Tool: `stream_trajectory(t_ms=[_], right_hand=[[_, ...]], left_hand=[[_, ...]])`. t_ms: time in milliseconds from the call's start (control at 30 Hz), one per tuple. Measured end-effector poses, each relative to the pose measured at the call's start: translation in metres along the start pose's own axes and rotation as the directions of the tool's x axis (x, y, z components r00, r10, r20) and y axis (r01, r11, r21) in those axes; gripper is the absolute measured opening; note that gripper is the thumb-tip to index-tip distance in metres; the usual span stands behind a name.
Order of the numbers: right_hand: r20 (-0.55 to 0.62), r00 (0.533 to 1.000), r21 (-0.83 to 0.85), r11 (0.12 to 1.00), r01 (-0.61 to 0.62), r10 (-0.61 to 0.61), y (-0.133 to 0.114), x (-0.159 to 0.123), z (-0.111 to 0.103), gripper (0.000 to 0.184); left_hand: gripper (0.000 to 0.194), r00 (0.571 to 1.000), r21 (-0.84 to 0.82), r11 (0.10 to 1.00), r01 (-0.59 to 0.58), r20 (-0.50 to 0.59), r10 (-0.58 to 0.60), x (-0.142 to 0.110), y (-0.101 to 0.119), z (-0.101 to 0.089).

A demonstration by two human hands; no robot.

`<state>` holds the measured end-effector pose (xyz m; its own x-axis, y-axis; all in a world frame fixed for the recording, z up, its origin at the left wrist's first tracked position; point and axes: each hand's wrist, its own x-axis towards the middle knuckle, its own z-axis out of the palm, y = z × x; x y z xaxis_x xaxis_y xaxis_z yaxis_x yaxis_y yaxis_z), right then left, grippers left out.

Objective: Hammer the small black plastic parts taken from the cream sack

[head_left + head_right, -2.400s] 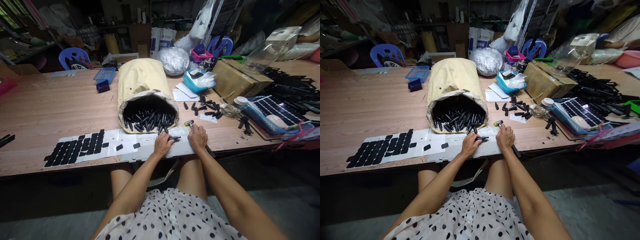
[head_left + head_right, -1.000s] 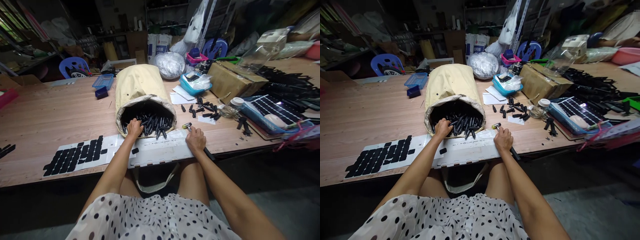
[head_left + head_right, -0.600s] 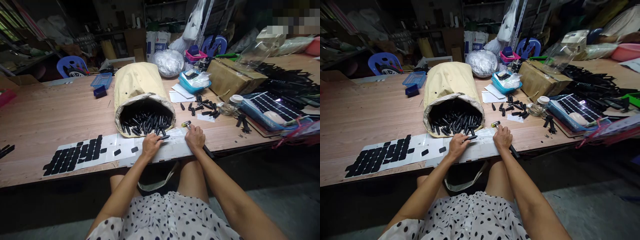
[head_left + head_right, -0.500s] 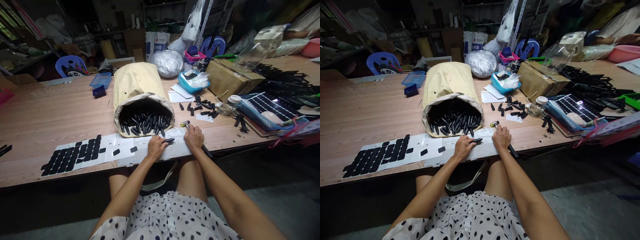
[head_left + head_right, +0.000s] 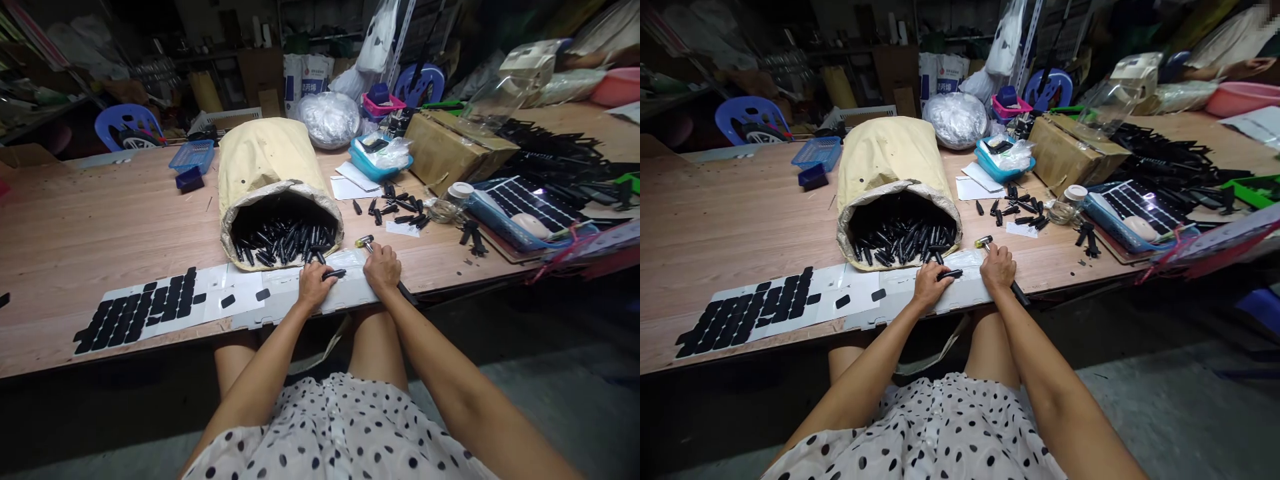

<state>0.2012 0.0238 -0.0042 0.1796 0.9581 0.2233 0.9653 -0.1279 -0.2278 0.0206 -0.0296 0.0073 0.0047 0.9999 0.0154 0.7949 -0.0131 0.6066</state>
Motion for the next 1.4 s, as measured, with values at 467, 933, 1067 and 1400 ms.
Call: stream_trajectory(t_ms=[467,933,1067,1400], right_hand=[[-0.129,0.971,0.615,0.751,0.239,-0.203,0.007,-0.063,-0.019,0.035],[-0.095,0.958,0.578,0.768,0.275,-0.271,-0.013,-0.086,-0.028,0.036],[-0.063,0.966,0.559,0.793,0.242,-0.251,-0.008,-0.077,-0.025,0.036],[0.01,1.0,0.179,0.984,-0.024,0.023,0.018,0.009,-0.008,0.035]], left_hand=[[0.02,1.0,-0.032,0.999,-0.006,-0.007,0.006,0.001,0.001,0.003],[0.02,1.0,-0.054,0.998,0.03,-0.001,-0.03,0.002,0.004,0.003],[0.017,0.999,-0.059,0.997,0.043,0.016,-0.042,0.0,0.008,0.002],[0.014,0.999,-0.029,0.999,0.035,0.001,-0.035,-0.002,0.013,0.005]])
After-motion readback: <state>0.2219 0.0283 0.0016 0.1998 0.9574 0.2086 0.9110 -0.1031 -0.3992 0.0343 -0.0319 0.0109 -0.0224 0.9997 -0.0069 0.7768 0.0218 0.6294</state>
